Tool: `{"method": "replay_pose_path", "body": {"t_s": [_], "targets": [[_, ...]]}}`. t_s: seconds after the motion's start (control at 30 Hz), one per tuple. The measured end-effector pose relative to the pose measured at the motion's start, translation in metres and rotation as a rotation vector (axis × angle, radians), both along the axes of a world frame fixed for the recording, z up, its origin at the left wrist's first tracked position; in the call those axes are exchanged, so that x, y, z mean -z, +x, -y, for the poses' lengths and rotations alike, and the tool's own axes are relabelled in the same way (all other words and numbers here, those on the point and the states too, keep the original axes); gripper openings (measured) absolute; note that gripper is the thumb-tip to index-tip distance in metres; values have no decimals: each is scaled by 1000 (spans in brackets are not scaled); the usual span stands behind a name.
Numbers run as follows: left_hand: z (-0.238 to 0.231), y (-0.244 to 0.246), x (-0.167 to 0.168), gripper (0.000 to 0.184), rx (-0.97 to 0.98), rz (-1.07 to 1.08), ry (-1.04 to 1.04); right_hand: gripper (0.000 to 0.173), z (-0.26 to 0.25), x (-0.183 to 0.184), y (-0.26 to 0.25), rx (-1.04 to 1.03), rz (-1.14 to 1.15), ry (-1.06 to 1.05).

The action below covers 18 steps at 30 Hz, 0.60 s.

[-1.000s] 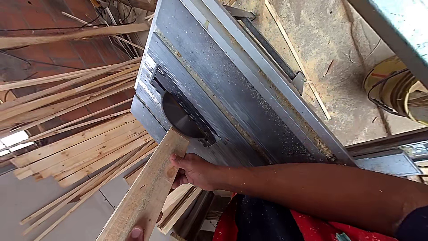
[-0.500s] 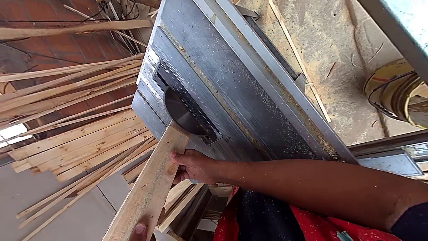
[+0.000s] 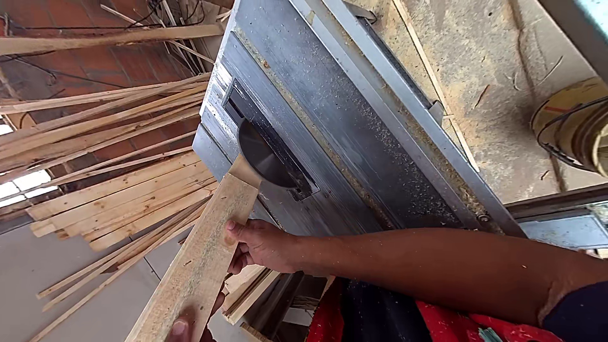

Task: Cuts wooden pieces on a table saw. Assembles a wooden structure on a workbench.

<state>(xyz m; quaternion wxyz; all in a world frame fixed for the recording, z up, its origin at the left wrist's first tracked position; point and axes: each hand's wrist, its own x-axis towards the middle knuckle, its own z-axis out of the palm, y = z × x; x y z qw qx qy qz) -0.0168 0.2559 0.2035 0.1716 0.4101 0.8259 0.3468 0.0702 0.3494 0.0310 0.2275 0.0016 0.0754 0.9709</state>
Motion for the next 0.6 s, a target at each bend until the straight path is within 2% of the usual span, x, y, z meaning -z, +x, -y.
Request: {"method": "replay_pose_path", "body": {"t_s": [0.13, 0.3, 0.6], "targets": [[-6, 5, 8, 44, 45, -35, 14, 34, -7, 2, 8, 22, 1, -13], [-15, 16, 19, 34, 48, -71, 5, 35, -12, 11, 11, -1, 34, -42], [-20, 23, 24, 40, 17, -66, 2, 38, -9, 25, 9, -26, 43, -39]]}}
